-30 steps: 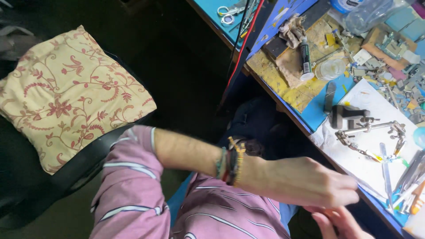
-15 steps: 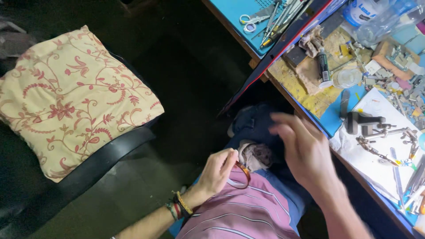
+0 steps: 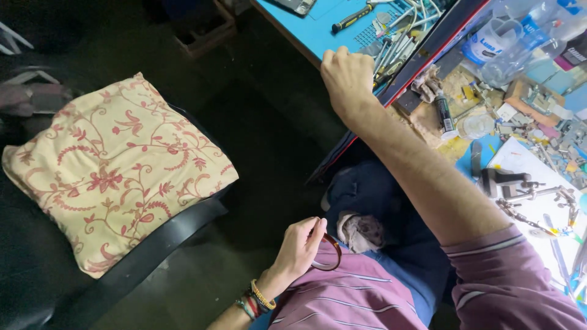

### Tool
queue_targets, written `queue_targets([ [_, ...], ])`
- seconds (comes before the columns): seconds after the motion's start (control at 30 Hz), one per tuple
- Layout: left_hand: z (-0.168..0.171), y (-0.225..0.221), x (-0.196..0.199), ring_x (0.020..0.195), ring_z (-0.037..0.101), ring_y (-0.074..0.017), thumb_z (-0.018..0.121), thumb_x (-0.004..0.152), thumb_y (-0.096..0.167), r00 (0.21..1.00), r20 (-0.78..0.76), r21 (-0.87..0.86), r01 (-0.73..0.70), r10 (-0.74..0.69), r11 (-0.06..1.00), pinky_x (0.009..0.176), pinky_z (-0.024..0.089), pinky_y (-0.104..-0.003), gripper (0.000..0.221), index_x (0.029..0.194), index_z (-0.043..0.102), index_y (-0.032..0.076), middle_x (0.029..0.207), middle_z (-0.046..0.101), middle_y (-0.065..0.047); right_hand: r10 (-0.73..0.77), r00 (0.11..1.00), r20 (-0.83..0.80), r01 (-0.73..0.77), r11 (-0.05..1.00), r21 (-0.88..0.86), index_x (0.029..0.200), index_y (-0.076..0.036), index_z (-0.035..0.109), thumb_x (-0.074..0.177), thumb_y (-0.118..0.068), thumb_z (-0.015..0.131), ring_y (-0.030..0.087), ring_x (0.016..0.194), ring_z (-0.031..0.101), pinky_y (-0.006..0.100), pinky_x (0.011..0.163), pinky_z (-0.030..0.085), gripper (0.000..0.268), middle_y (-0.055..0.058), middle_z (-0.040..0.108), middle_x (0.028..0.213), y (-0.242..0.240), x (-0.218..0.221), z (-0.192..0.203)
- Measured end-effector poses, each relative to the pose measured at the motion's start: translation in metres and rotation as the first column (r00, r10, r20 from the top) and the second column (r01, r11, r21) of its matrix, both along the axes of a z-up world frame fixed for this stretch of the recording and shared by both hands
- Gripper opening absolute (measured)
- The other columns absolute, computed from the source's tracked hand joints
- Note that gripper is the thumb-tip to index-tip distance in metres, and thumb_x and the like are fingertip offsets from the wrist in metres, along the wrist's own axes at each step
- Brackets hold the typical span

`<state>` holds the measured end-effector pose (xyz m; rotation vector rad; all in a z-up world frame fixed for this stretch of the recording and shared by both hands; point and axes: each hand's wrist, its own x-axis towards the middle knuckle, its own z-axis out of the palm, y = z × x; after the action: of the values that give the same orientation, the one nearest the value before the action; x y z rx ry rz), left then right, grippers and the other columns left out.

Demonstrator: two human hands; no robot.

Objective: Repairing a small circuit board using a heat gun and tweezers at a repair bench

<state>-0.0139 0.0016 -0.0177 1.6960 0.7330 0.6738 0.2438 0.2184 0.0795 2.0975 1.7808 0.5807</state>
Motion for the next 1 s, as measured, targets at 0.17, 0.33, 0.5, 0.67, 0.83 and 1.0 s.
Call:
queue_targets([
  [0.17, 0.006, 0.003, 0.006, 0.058, 0.039, -0.0117, 0.049, 0.115, 0.025, 0.998, -0.013, 0.008, 0.065, -0.065, 0.998, 0.057, 0.033, -0.037, 0.046, 0.072, 0.042, 0.012, 0.064, 0.042, 0.002, 0.034, 0.999, 0.006, -0.034, 0.999, 0.042, 0.099, -0.015, 0.064, 0.076, -0.005, 0.086, 0.021, 0.062, 0.063, 0.034, 0.046, 0.045, 0.033, 0.003, 0.062, 0.089, 0.008, -0.001, -0.012],
  [0.33, 0.013, 0.009, 0.011, 0.059, 0.045, -0.0147, 0.046, 0.116, 0.024, 0.997, 0.058, 0.057, 0.054, -0.058, 0.997, 0.059, 0.037, -0.038, 0.043, 0.075, 0.047, 0.01, 0.067, 0.049, -0.002, 0.054, 0.983, 0.178, -0.061, 0.997, 0.038, 0.106, -0.005, 0.067, 0.091, -0.004, 0.07, 0.034, 0.074, 0.065, 0.043, 0.049, 0.056, 0.015, 0.012, 0.064, 0.092, 0.002, -0.012, -0.005],
  [0.5, 0.018, 0.007, 0.01, 0.06, 0.039, -0.0112, 0.046, 0.116, 0.022, 0.997, 0.041, 0.044, 0.058, -0.059, 0.997, 0.058, 0.033, -0.035, 0.043, 0.074, 0.041, 0.012, 0.067, 0.044, 0.001, 0.045, 0.958, 0.285, -0.131, 0.948, 0.29, 0.097, -0.005, 0.07, 0.086, -0.003, 0.071, 0.026, 0.078, 0.058, 0.03, 0.044, 0.052, 0.011, 0.008, 0.056, 0.089, -0.025, -0.046, 0.037],
  [0.67, 0.016, 0.007, 0.013, 0.062, 0.035, -0.0109, 0.045, 0.116, 0.022, 0.993, 0.01, 0.041, 0.116, -0.117, 0.992, 0.06, 0.033, -0.036, 0.044, 0.074, 0.038, 0.012, 0.067, 0.038, 0.002, 0.222, 0.975, -0.021, -0.177, 0.83, 0.529, 0.081, -0.016, 0.056, 0.087, -0.004, 0.067, 0.024, 0.082, 0.056, 0.033, 0.056, 0.05, 0.017, 0.007, 0.053, 0.093, -0.167, -0.08, 0.111],
  [0.83, -0.01, 0.013, 0.015, 0.067, 0.056, -0.009, 0.052, 0.111, 0.031, 0.986, -0.163, -0.095, 0.012, -0.028, 0.995, 0.066, 0.045, -0.033, 0.042, 0.078, 0.064, 0.008, 0.068, 0.062, 0.0, 0.103, 0.554, -0.826, -0.091, 0.994, 0.063, 0.095, -0.007, 0.053, 0.062, 0.018, 0.051, 0.031, 0.073, 0.051, 0.044, 0.07, 0.045, 0.042, 0.008, 0.055, 0.087, -0.339, -0.033, 0.033],
  [1.0, 0.008, 0.011, 0.049, 0.064, 0.055, -0.0107, 0.048, 0.113, 0.026, 0.976, -0.172, -0.035, 0.13, -0.134, 0.991, 0.064, 0.047, -0.03, 0.043, 0.079, 0.061, 0.005, 0.067, 0.058, -0.002, -0.463, 0.265, -0.846, 0.391, 0.854, -0.344, 0.089, -0.017, 0.049, 0.096, -0.01, 0.05, 0.026, 0.077, 0.056, 0.043, 0.067, 0.046, 0.01, 0.002, 0.064, 0.083, -0.503, -0.03, -0.062],
])
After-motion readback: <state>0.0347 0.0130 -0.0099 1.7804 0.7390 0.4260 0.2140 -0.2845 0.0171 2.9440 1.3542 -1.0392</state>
